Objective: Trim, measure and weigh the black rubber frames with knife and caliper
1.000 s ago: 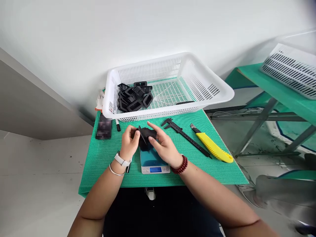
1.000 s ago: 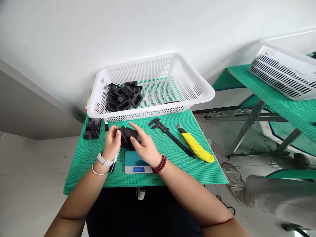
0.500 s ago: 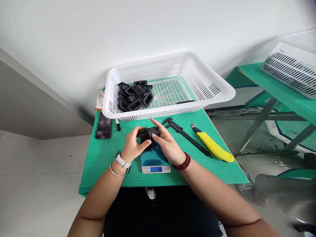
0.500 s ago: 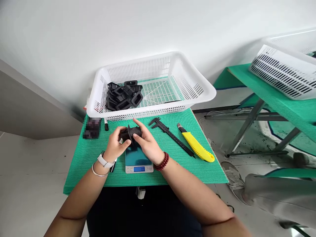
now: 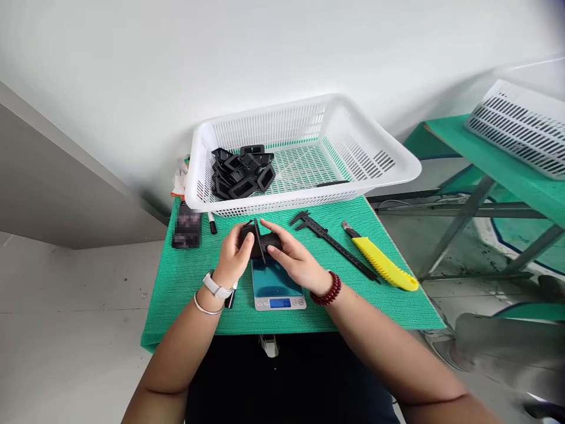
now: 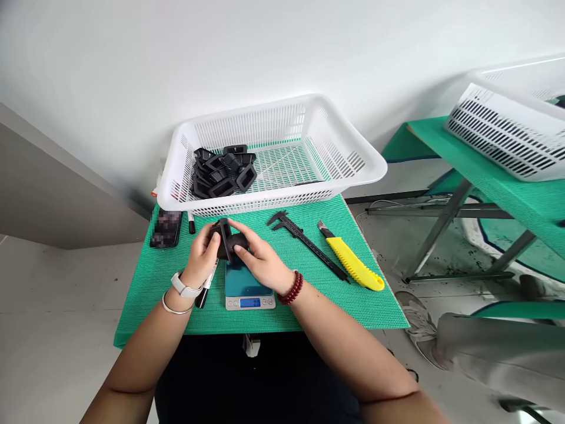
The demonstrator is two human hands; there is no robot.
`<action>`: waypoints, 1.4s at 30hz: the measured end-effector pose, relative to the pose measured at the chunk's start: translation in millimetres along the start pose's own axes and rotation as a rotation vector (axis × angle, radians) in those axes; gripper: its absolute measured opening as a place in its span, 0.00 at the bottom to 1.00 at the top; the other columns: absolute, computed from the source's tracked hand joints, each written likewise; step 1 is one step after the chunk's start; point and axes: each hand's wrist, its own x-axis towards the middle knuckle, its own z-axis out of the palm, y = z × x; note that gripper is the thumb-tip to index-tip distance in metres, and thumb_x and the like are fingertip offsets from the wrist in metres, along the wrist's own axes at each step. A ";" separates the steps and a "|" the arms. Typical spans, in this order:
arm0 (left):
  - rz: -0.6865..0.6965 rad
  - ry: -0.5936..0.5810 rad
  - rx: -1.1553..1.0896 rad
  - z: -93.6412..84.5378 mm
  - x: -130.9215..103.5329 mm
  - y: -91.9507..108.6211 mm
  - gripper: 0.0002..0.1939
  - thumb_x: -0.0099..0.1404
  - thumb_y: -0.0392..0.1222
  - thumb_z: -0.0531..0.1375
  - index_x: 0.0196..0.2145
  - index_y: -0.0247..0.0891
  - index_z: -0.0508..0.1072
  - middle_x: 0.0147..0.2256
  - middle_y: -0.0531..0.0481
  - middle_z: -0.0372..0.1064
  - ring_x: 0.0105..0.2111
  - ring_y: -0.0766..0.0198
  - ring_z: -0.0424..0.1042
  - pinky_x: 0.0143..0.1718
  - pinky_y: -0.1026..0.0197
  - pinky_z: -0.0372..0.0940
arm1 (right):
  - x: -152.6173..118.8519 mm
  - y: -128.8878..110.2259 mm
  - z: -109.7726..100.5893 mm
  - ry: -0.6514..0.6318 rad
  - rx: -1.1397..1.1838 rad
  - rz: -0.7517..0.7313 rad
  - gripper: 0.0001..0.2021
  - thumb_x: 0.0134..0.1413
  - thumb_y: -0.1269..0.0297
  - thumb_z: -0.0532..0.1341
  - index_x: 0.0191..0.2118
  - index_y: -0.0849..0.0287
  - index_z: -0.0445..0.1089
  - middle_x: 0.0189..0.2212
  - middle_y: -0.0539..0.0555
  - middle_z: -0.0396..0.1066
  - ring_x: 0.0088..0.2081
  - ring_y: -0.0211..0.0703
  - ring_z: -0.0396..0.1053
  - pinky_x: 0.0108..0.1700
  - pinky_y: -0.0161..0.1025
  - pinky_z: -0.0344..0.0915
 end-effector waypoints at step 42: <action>-0.212 -0.276 -0.521 6.3 -1.2 -5.8 0.26 0.62 0.55 0.64 0.55 0.43 0.67 0.54 0.43 0.70 0.52 0.54 0.73 0.50 0.51 0.73 | 3.8 -3.3 -7.6 0.407 -0.518 -0.299 0.10 0.54 0.73 0.60 0.41 0.54 0.72 0.42 0.56 0.72 0.44 0.48 0.73 0.47 0.49 0.72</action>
